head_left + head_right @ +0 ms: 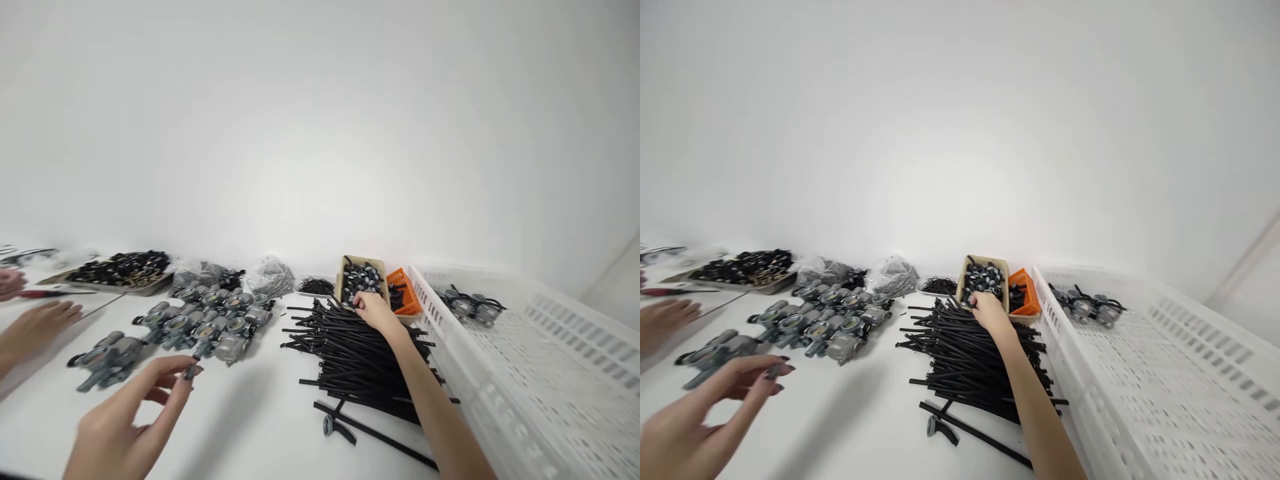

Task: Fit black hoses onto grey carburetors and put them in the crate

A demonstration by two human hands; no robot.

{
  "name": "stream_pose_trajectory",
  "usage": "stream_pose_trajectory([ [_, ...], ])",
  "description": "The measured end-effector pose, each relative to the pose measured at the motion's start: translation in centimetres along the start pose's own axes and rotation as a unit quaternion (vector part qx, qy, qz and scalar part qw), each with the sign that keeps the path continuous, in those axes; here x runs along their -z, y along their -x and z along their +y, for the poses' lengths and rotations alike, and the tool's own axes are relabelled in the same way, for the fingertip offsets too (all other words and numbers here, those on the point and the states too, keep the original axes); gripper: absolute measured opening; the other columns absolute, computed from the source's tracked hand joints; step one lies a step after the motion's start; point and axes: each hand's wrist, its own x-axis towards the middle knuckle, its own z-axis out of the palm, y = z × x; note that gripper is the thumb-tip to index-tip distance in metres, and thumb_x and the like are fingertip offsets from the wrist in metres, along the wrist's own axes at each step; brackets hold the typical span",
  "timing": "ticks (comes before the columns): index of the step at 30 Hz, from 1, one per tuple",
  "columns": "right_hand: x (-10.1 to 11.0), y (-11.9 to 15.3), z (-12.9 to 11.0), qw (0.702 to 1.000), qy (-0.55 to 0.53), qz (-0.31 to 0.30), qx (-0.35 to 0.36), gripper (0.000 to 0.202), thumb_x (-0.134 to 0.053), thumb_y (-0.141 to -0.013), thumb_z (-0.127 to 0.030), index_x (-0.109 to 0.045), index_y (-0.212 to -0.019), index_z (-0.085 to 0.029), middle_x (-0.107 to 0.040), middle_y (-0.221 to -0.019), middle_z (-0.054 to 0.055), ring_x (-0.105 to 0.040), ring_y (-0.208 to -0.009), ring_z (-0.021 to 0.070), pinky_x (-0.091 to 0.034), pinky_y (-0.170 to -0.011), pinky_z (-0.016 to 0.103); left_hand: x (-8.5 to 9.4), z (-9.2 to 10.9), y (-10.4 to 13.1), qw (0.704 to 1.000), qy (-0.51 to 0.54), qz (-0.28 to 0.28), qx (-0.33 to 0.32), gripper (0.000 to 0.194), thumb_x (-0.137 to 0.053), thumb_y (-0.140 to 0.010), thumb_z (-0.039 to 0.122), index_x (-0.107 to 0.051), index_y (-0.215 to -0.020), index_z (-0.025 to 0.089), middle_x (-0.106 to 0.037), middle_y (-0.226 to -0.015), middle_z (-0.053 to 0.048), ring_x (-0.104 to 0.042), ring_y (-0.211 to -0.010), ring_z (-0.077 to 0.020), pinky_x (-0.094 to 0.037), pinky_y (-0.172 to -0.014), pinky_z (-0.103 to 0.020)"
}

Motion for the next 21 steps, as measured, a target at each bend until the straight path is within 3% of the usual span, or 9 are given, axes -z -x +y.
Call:
stream_pose_trajectory([
  [3,0.6,-0.1,0.9,0.999,-0.016,0.025,-0.013,0.014,-0.061,-0.081,-0.01,-0.072,-0.079,-0.019,-0.077,-0.078,0.007,-0.073,-0.077,0.0214,-0.054,-0.077,0.031,-1.2,-3.3,1.4,0.99,-0.036,-0.088,0.103,0.031,-0.053,-0.088,0.056,-0.067,-0.097,0.03,-0.075,-0.077,0.0,-0.071,-0.064,-0.0193,-0.056,-0.057,-0.024],
  [6,3.0,0.0,1.2,0.996,-0.036,0.076,-0.032,0.013,-0.058,-0.083,-0.022,-0.071,-0.082,-0.019,-0.077,-0.079,0.007,-0.073,-0.077,0.0223,-0.054,-0.078,0.032,-1.1,-7.4,2.2,0.968,-0.07,-0.164,0.177,0.035,-0.052,-0.087,0.06,-0.067,-0.098,0.03,-0.078,-0.086,-0.003,-0.075,-0.072,-0.0225,-0.056,-0.057,-0.025],
  [11,7.7,1.3,0.9,0.981,-0.066,0.17,-0.068,0.019,-0.058,-0.079,-0.037,-0.068,-0.08,-0.022,-0.075,-0.079,0.007,-0.07,-0.075,0.0241,-0.053,-0.079,0.037,1.8,-11.7,0.7,0.943,-0.208,-0.077,0.248,0.042,-0.043,-0.092,0.06,-0.056,-0.109,0.024,-0.077,-0.109,-0.008,-0.076,-0.085,-0.028,-0.055,-0.062,-0.032],
  [13,8.8,2.0,0.5,0.975,-0.073,0.192,-0.083,0.02,-0.061,-0.074,-0.042,-0.067,-0.076,-0.023,-0.074,-0.075,0.005,-0.068,-0.072,0.0242,-0.053,-0.077,0.038,2.4,-12.4,-0.6,0.939,-0.235,-0.054,0.245,0.049,-0.042,-0.091,0.063,-0.055,-0.108,0.019,-0.074,-0.115,-0.015,-0.075,-0.091,-0.035,-0.054,-0.061,-0.036],
  [15,9.5,2.5,0.1,0.974,-0.072,0.195,-0.09,0.02,-0.062,-0.072,-0.044,-0.067,-0.074,-0.024,-0.073,-0.073,0.004,-0.067,-0.071,0.0244,-0.052,-0.076,0.039,2.3,-12.7,-1.7,0.942,-0.242,-0.051,0.225,0.05,-0.04,-0.091,0.063,-0.057,-0.097,0.016,-0.074,-0.103,-0.016,-0.075,-0.085,-0.0357,-0.049,-0.056,-0.033],
  [18,9.9,3.0,-0.5,0.974,-0.076,0.199,-0.076,0.02,-0.063,-0.072,-0.044,-0.068,-0.074,-0.025,-0.072,-0.072,0.005,-0.066,-0.069,0.0245,-0.052,-0.073,0.039,1.9,-12.9,-2.2,0.959,-0.22,-0.049,0.171,0.043,-0.038,-0.094,0.054,-0.057,-0.079,0.019,-0.071,-0.08,-0.003,-0.073,-0.07,-0.024,-0.042,-0.052,-0.025],
  [21,10.2,3.5,-0.8,0.973,-0.084,0.21,-0.054,0.02,-0.064,-0.072,-0.045,-0.069,-0.074,-0.025,-0.073,-0.071,0.005,-0.066,-0.067,0.0242,-0.053,-0.068,0.038,2.4,-12.9,-1.0,0.985,-0.148,-0.023,0.088,0.034,-0.046,-0.091,0.046,-0.057,-0.07,0.021,-0.06,-0.061,0.006,-0.065,-0.052,-0.0132,-0.031,-0.045,-0.018],
])
